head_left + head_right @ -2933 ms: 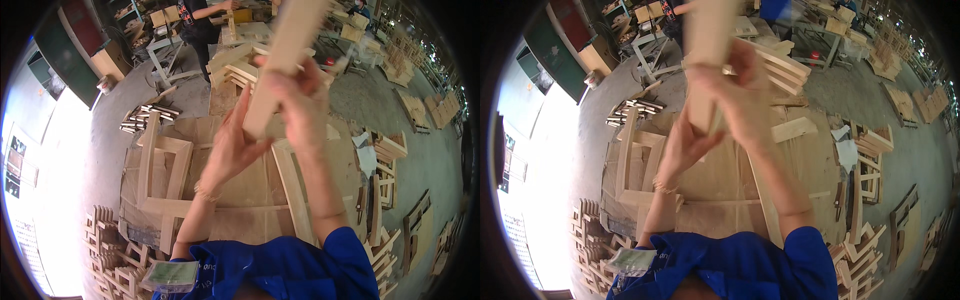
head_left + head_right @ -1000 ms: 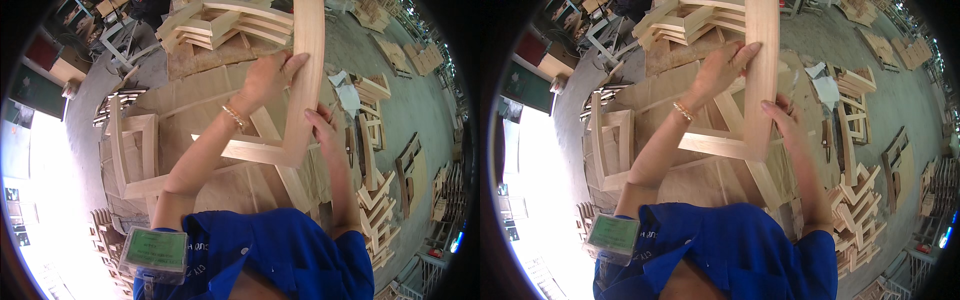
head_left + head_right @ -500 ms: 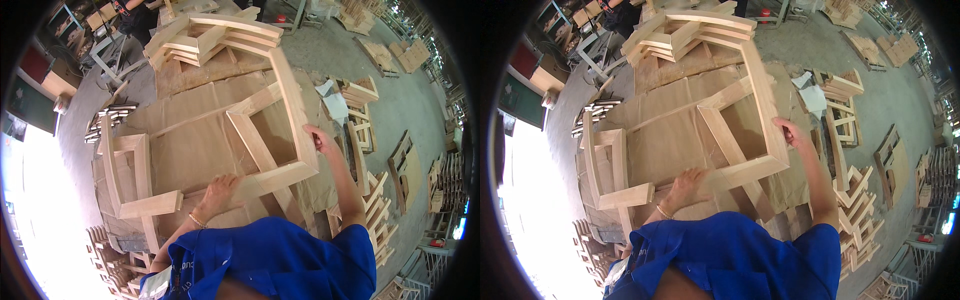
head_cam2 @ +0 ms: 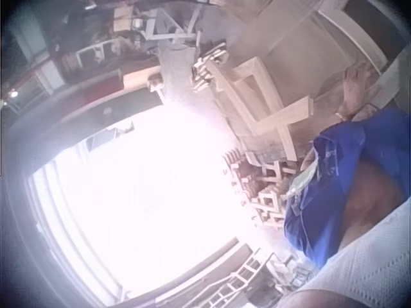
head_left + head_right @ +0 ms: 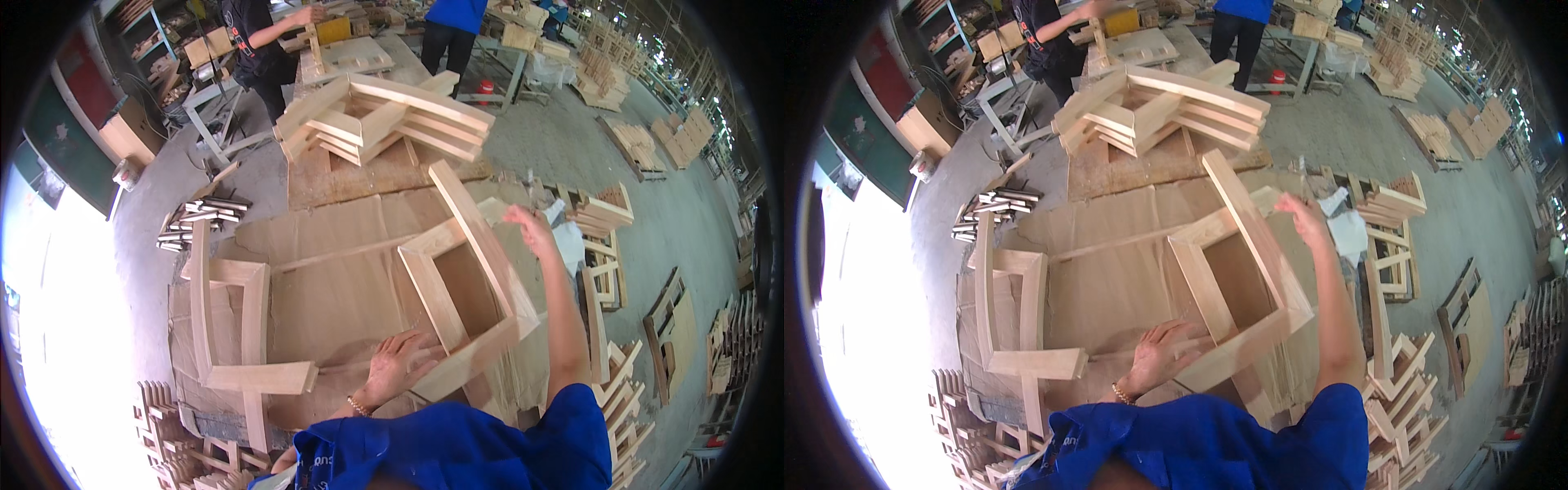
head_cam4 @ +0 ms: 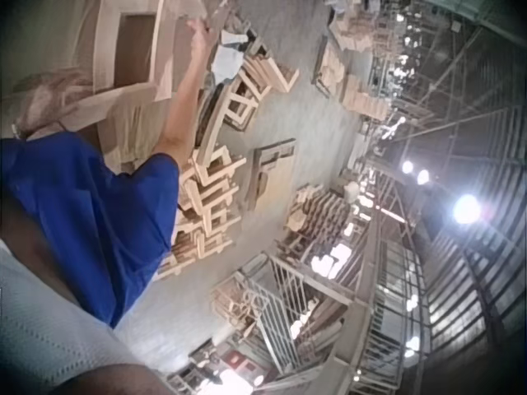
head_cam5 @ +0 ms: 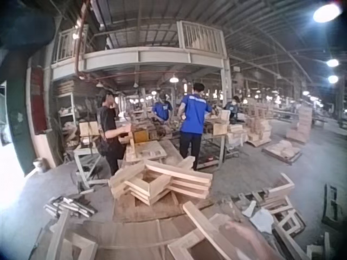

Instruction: The person assembles wooden frames by joining two L-shaped pieces at right angles to form square frames. They repeatedly pick up pieces, align them, and place the completed frames into a growing stack on the floor.

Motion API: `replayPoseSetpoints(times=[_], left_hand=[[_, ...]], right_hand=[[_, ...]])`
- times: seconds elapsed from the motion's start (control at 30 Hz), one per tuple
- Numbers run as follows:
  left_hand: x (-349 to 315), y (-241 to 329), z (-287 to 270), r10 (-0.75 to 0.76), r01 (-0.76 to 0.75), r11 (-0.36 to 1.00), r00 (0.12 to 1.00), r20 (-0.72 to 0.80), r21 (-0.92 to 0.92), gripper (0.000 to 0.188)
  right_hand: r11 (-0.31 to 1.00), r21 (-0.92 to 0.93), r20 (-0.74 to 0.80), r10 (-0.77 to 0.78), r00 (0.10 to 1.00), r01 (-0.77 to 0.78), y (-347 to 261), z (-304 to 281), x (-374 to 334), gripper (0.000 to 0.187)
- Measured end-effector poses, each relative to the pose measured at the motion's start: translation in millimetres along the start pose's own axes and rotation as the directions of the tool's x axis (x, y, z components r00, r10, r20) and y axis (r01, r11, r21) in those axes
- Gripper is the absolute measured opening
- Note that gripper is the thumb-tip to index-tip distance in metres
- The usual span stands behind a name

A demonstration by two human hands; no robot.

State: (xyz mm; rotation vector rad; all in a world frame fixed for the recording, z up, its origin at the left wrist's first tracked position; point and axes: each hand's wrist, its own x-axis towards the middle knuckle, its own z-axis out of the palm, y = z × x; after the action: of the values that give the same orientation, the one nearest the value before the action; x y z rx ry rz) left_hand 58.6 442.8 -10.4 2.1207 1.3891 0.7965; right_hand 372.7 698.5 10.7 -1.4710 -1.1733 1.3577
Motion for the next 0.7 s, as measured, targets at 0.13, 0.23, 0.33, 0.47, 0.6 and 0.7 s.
replayPoseSetpoints(times=[0.13,0.23,0.33,0.47,0.6,0.7], left_hand=[[9,-20,-18,-0.165,0.139,0.970,0.978,-0.125,-0.198,0.034],[8,-32,-33,-0.263,0.222,0.936,0.957,-0.123,-0.273,0.030],[5,-37,-41,-0.323,0.250,0.892,0.935,-0.146,-0.377,0.026],[0,-42,-46,-0.453,0.343,0.814,0.880,-0.141,-0.470,0.023],[5,-50,-48,-0.483,0.359,0.775,0.868,-0.119,-0.520,0.024],[16,-63,-48,-0.457,0.338,0.761,0.885,-0.087,-0.553,0.026]], right_hand=[[0.870,0.491,0.037,0.041,0.998,-0.054,-38,-2,87,0.057],[0.764,0.638,-0.043,0.160,0.986,-0.096,-55,13,147,0.072],[0.671,0.741,-0.118,0.148,0.982,-0.012,-77,16,186,0.079],[0.666,0.740,-0.034,0.171,0.985,-0.090,-72,48,214,0.073],[0.733,0.674,0.023,0.106,0.994,-0.094,-85,59,222,0.052],[0.719,0.694,-0.041,-0.006,0.999,0.033,-93,31,205,0.035]])
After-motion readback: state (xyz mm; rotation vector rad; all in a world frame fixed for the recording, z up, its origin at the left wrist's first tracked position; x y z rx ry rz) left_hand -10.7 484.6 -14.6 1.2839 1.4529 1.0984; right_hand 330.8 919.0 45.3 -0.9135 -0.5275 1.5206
